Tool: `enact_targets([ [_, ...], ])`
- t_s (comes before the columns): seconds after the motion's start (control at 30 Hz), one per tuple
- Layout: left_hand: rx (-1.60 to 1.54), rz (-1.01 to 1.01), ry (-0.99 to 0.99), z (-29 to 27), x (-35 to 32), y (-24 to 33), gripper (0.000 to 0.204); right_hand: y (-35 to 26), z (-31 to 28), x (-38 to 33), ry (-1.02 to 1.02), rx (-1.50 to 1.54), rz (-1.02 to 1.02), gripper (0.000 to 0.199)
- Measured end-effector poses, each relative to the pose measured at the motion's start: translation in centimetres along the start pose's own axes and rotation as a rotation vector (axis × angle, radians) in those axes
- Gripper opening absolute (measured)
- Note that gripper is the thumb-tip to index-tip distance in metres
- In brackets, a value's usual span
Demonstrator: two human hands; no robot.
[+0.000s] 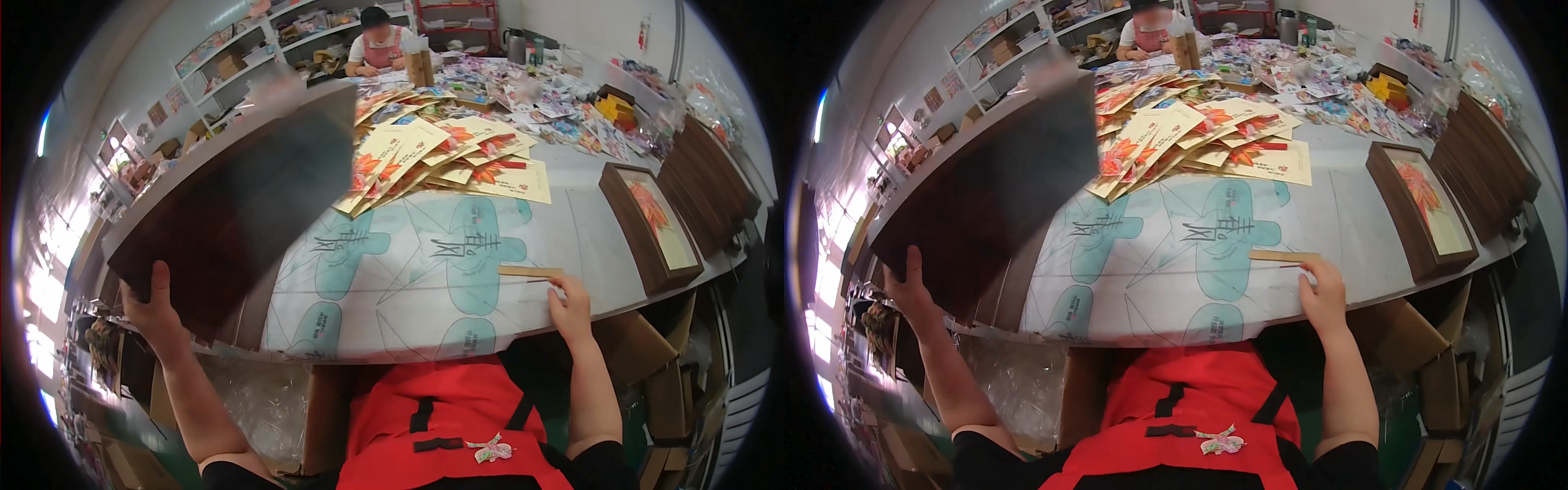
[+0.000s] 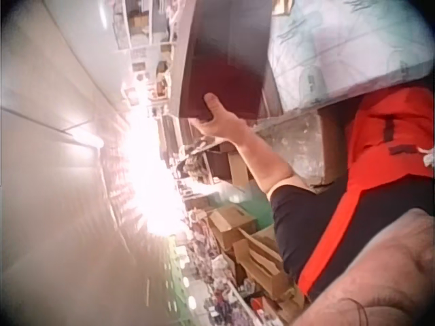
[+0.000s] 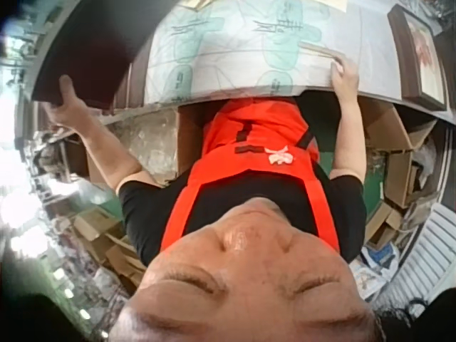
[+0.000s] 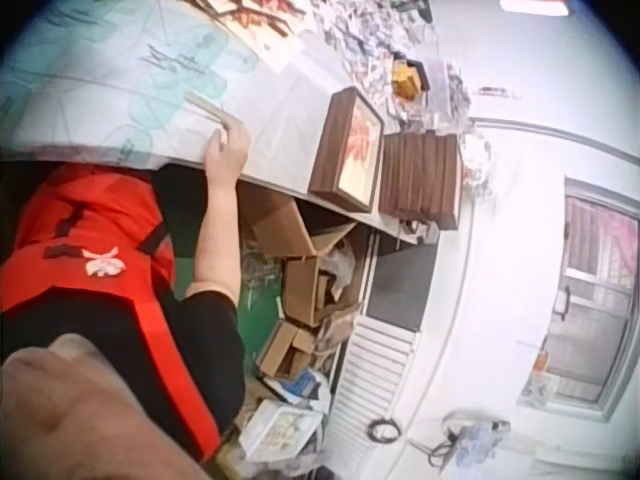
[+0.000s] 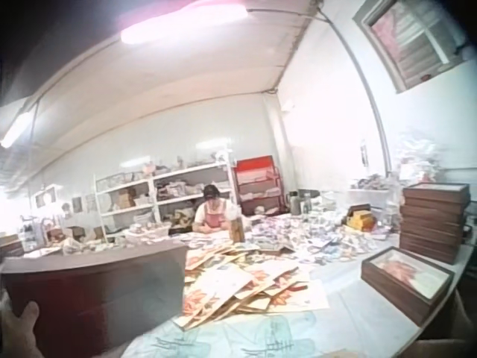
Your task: The person assembles picture frames by inserting a decorative card with a red fish design into a wooden frame. They use a small wooden stick to press the backing board into place and secure the frame. The person repeats this process for multiple frames, stacking the finished units on the table.
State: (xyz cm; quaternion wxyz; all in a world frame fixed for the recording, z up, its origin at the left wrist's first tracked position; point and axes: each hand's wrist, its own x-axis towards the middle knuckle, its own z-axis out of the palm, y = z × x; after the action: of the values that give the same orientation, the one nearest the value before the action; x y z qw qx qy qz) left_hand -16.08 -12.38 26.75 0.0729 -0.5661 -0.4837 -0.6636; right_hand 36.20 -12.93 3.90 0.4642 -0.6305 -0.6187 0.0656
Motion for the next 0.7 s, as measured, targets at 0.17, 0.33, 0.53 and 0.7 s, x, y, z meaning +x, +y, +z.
enact_targets([
  [0.17,-0.518,-0.670,-0.239,3.3,-4.5,-3.4,0.047,1.7,2.1,1.7,0.032,-0.319,-0.219,0.027],
  [0.33,-0.663,-1.077,-0.405,5.4,-10.6,-7.2,0.045,2.9,3.2,1.9,-0.005,-0.386,-0.132,0.022],
  [0.53,-0.735,-1.368,-0.437,7.6,-15.0,-8.8,0.046,4.1,3.2,2.7,-0.026,-0.301,-0.027,0.017],
  [0.7,-0.773,-1.498,-0.463,9.6,-16.4,-10.4,0.049,6.5,0.4,3.7,0.140,-0.525,0.159,0.023],
])
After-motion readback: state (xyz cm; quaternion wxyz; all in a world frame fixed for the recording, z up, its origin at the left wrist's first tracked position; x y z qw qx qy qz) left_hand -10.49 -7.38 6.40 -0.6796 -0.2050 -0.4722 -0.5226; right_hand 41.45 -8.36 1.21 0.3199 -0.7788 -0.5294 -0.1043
